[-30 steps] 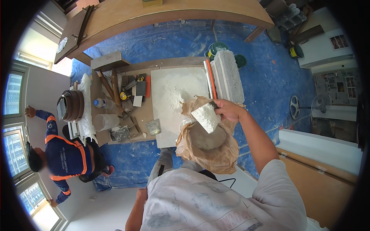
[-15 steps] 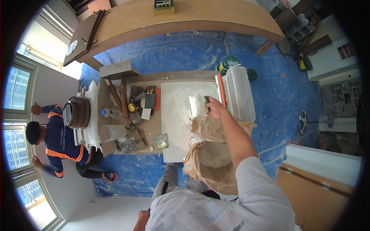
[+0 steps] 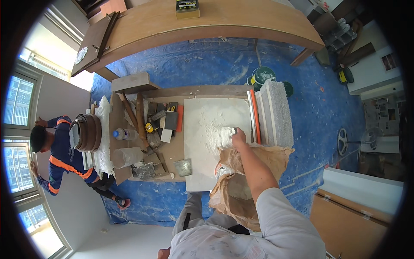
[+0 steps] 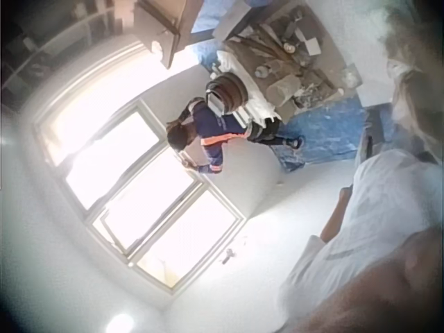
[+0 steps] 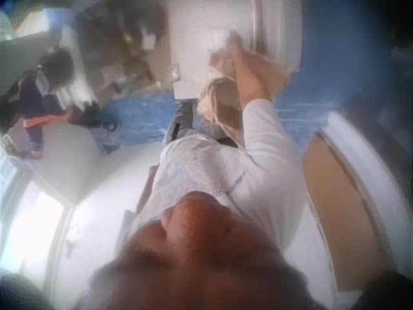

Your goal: The person prepares a white powder compound on a flat board using two metal trowels. They scoop the powder from a paper bag and mix it into a pile on the board.

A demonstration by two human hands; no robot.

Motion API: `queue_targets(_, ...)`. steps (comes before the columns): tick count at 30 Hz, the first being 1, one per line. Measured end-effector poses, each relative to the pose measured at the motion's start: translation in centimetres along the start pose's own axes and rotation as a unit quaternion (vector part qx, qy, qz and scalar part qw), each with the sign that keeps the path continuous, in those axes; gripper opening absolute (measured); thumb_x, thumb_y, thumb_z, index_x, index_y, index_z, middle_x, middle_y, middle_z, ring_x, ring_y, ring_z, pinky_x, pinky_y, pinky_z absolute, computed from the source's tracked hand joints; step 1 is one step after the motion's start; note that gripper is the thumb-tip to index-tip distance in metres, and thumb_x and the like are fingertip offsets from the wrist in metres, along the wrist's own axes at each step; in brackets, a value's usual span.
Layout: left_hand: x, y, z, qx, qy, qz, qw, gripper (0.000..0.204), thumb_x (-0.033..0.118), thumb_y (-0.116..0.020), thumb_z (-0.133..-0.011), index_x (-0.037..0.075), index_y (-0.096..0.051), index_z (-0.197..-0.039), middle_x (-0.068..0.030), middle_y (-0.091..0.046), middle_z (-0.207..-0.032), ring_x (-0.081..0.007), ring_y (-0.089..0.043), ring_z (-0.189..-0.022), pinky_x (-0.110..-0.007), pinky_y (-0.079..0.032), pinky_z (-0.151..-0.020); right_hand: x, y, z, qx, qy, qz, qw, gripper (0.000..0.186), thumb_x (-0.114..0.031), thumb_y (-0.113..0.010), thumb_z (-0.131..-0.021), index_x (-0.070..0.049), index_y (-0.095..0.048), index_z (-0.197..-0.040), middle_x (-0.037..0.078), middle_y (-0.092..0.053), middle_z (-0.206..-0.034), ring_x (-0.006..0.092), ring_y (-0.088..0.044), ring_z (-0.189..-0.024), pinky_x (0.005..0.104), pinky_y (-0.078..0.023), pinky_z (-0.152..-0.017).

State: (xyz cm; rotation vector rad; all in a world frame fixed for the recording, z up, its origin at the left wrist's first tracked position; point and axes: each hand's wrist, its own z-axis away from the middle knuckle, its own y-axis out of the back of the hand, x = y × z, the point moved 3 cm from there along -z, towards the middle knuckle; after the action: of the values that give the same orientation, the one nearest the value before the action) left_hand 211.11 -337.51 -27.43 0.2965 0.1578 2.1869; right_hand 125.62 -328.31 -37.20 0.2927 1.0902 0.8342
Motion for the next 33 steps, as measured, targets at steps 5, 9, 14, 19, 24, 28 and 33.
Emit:
queue_targets(5,0.7,2.2,-2.4,0.092,-0.040,-0.013,0.995,0.030,0.031,-0.057,-0.087,0.014,-0.069,-0.109,-0.0147,-0.074,-0.096,-0.0335,-0.072,-0.088,-0.046,-0.057,-0.072,-3.9,1.6,2.3,0.077,0.043,0.067,0.994,0.037,-0.005,-0.050,-0.086,-0.007,-0.065,-0.121,0.025,-0.068,-0.112,0.0417,-0.063,-0.109,0.0428,-0.050,-0.093)
queue_targets(9,0.5,1.1,-2.9,0.059,-0.015,0.009,0.998,0.028,0.031,-0.058,-0.087,0.012,-0.071,-0.103,-0.0156,-0.074,-0.097,-0.0337,-0.072,-0.090,-0.046,-0.057,-0.074,-6.8,2.0,4.3,0.083,0.076,0.014,0.994,0.033,-0.004,-0.052,-0.087,-0.008,-0.067,-0.115,0.026,-0.068,-0.106,0.0421,-0.065,-0.104,0.0447,-0.052,-0.088)
queue_targets(14,0.6,0.1,-3.1,0.026,-0.014,0.009,1.000,0.026,0.032,-0.059,-0.085,0.012,-0.073,-0.094,-0.0160,-0.074,-0.095,-0.0340,-0.072,-0.089,-0.047,-0.057,-0.074,-7.7,3.0,5.0,0.053,0.071,0.065,0.994,0.033,-0.007,-0.049,-0.088,-0.008,-0.067,-0.116,0.025,-0.069,-0.105,0.0425,-0.065,-0.104,0.0461,-0.050,-0.088)
queue_targets(19,0.7,-0.7,-3.8,0.026,-0.023,-0.014,0.999,0.026,0.033,-0.061,-0.084,0.012,-0.075,-0.083,-0.0161,-0.074,-0.093,-0.0338,-0.072,-0.086,-0.047,-0.056,-0.073,-9.2,3.5,5.1,0.087,0.119,0.054,0.988,0.030,-0.002,-0.052,-0.087,-0.005,-0.066,-0.113,0.026,-0.068,-0.105,0.0430,-0.064,-0.102,0.0462,-0.051,-0.088)
queue_targets(24,2.8,0.2,-3.9,0.025,0.067,0.173,0.982,0.036,0.038,-0.053,-0.091,0.011,-0.073,-0.106,-0.0234,-0.068,-0.113,-0.0432,-0.064,-0.106,-0.051,-0.053,-0.086,-13.7,0.6,7.2,0.142,0.129,0.022,0.981,0.023,-0.006,-0.051,-0.089,0.003,-0.063,-0.106,0.029,-0.065,-0.099,0.0464,-0.063,-0.096,0.0507,-0.050,-0.085)
queue_targets(28,3.2,1.4,-3.8,0.051,0.081,0.241,0.966,0.039,0.035,-0.054,-0.091,0.005,-0.073,-0.108,-0.0260,-0.068,-0.113,-0.0411,-0.067,-0.103,-0.048,-0.053,-0.086,-13.6,-6.4,12.8,0.120,0.031,0.048,0.991,0.027,-0.008,-0.051,-0.088,0.002,-0.063,-0.111,0.029,-0.064,-0.099,0.0461,-0.062,-0.098,0.0523,-0.049,-0.086)
queue_targets(33,6.1,4.5,0.3,0.058,0.116,0.511,0.850,0.044,0.037,-0.052,-0.094,0.002,-0.072,-0.111,-0.0268,-0.069,-0.112,-0.0330,-0.068,-0.104,-0.042,-0.051,-0.088,-10.4,-10.4,20.9,0.179,0.008,0.074,0.981,0.037,0.000,-0.052,-0.090,-0.004,-0.055,-0.127,0.018,-0.057,-0.113,0.0401,-0.060,-0.105,0.0481,-0.051,-0.087)
